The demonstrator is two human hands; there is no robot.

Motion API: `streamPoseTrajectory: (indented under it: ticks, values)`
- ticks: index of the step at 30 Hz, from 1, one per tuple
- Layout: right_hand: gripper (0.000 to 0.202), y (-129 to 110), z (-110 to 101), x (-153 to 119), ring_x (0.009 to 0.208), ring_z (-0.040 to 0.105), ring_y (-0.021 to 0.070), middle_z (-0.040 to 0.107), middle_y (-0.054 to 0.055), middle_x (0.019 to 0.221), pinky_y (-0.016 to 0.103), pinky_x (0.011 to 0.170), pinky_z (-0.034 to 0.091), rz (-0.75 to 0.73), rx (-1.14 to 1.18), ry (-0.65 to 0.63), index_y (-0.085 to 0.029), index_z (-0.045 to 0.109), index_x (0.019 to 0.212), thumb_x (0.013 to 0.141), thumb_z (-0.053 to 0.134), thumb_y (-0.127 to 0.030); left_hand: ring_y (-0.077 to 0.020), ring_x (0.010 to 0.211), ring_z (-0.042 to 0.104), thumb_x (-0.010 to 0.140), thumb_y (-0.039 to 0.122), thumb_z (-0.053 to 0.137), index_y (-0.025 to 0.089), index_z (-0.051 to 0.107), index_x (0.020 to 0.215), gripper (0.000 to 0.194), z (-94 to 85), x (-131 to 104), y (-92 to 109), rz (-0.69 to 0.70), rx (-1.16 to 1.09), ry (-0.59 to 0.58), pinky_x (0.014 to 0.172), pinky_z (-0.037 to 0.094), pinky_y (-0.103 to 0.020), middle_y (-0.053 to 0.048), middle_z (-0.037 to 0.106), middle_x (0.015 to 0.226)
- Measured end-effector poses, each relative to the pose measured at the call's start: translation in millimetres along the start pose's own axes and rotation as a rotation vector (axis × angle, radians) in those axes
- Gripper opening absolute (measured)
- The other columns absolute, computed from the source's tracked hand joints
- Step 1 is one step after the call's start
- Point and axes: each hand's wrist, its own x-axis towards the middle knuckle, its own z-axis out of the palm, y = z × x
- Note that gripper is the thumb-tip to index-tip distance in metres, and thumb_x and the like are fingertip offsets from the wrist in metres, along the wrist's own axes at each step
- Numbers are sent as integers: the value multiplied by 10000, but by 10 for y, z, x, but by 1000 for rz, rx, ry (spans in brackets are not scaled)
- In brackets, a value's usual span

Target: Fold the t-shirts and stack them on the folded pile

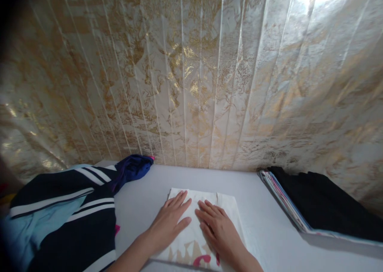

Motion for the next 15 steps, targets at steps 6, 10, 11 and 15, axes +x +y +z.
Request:
streamPoseTrajectory:
  ticks: [6,10,11,15]
  values:
    - [414,-24,-31,-19,1394,302,252,399,17,1477,461,1099,323,8,10,-34,-282,555,1318,963,380,-407,-204,1344,378,899,186,450,209,504,1326,431,-252,0,-417,-225,-126,226,1089,304,-379,-84,429,1455]
    - [426,-36,-50,-15,1410,261,252,390,0,1480,468,1111,301,-7,20,-60,-292,524,1345,959,385,-409,-174,998,635,858,105,445,177,602,1148,337,-374,-78,-652,-355,-124,245,868,448,-268,-76,672,1120]
    - [431,-35,-51,-12,1412,256,250,389,-2,1480,469,1114,296,-8,18,-68,-292,515,1352,958,387,-412,-164,910,652,859,106,449,183,616,1098,302,-389,-96,-667,-383,-123,240,795,456,-246,-53,698,1014]
    - [445,-19,-34,-8,1415,247,250,380,-3,1484,476,1117,289,-3,-3,-87,-289,498,1365,955,390,-425,-156,746,651,855,144,504,213,644,915,168,-402,-135,-562,-459,-111,184,627,404,-221,10,695,763]
